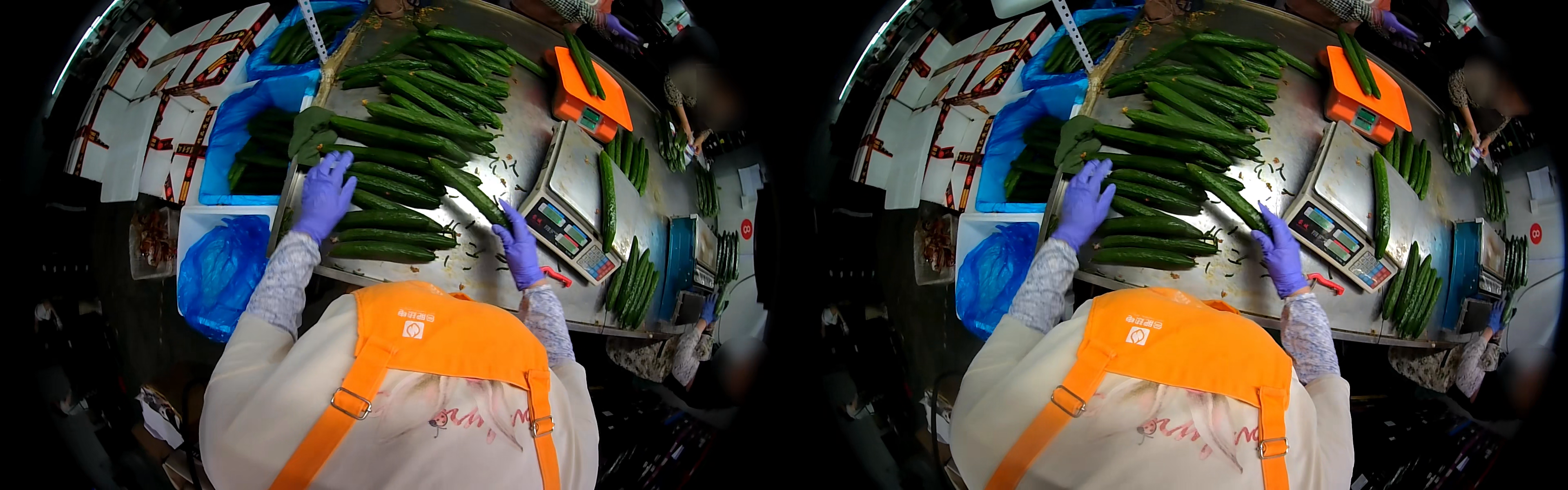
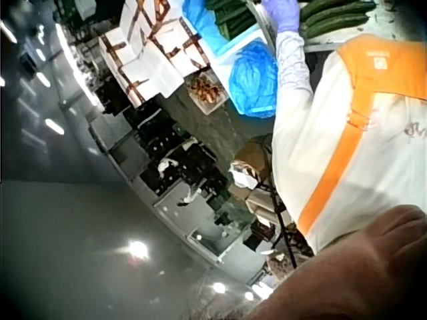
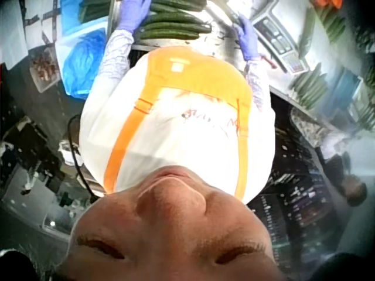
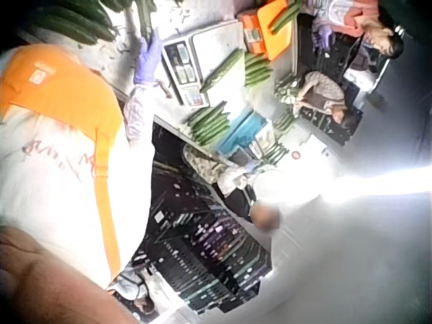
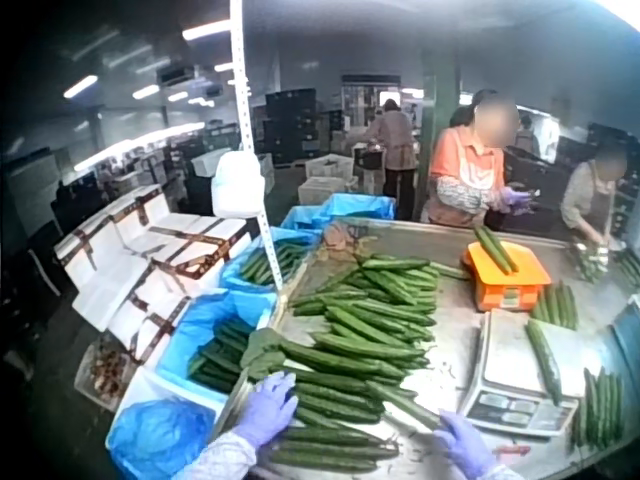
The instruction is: The person sorts cucumbers on a table using scissors to trim stems, weighs them on a scale, and packs them into a plastic-lined foam crate.
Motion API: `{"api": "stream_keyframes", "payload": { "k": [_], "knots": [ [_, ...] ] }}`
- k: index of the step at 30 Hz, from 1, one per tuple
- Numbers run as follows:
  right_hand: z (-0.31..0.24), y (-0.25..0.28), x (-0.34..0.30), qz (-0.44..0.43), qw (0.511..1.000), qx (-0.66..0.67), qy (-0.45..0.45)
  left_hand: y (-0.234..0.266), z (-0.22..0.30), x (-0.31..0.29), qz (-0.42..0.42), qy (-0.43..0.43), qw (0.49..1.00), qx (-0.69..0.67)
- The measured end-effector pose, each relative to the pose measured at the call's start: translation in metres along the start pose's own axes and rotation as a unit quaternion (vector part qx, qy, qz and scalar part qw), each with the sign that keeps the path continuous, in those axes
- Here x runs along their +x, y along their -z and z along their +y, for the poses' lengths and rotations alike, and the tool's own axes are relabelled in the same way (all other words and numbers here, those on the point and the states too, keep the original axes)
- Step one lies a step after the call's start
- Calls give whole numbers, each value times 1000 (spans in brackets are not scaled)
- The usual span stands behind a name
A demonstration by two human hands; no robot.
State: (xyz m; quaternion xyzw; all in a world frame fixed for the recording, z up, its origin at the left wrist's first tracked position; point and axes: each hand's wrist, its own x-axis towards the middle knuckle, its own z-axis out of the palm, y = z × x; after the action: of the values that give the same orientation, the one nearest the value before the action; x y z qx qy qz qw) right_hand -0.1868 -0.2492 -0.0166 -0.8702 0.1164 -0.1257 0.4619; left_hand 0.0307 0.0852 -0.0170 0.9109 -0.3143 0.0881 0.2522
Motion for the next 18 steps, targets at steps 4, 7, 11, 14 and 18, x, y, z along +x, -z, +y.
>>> {"api": "stream_keyframes", "payload": {
  "k": [4, 7, 11, 14, 18],
  "knots": [
    [19, -30, -12, 34, 999, 36, -9, 3, -30, 30, -239, 32, 964, 113],
    [23, -37, -22, 46, 999, -13, -9, 30, -20, 42, -305, 34, 947, 90],
    [26, -36, -28, 23, 993, -113, 27, 82, -10, 38, -253, 0, 967, -21],
    [3, -36, -16, 47, 975, -207, 60, 133, 19, 51, -340, 199, 907, -149],
    [-117, -32, 31, 76, 963, -134, 220, 149, 49, 56, -351, 245, 871, -240]
  ]
}}
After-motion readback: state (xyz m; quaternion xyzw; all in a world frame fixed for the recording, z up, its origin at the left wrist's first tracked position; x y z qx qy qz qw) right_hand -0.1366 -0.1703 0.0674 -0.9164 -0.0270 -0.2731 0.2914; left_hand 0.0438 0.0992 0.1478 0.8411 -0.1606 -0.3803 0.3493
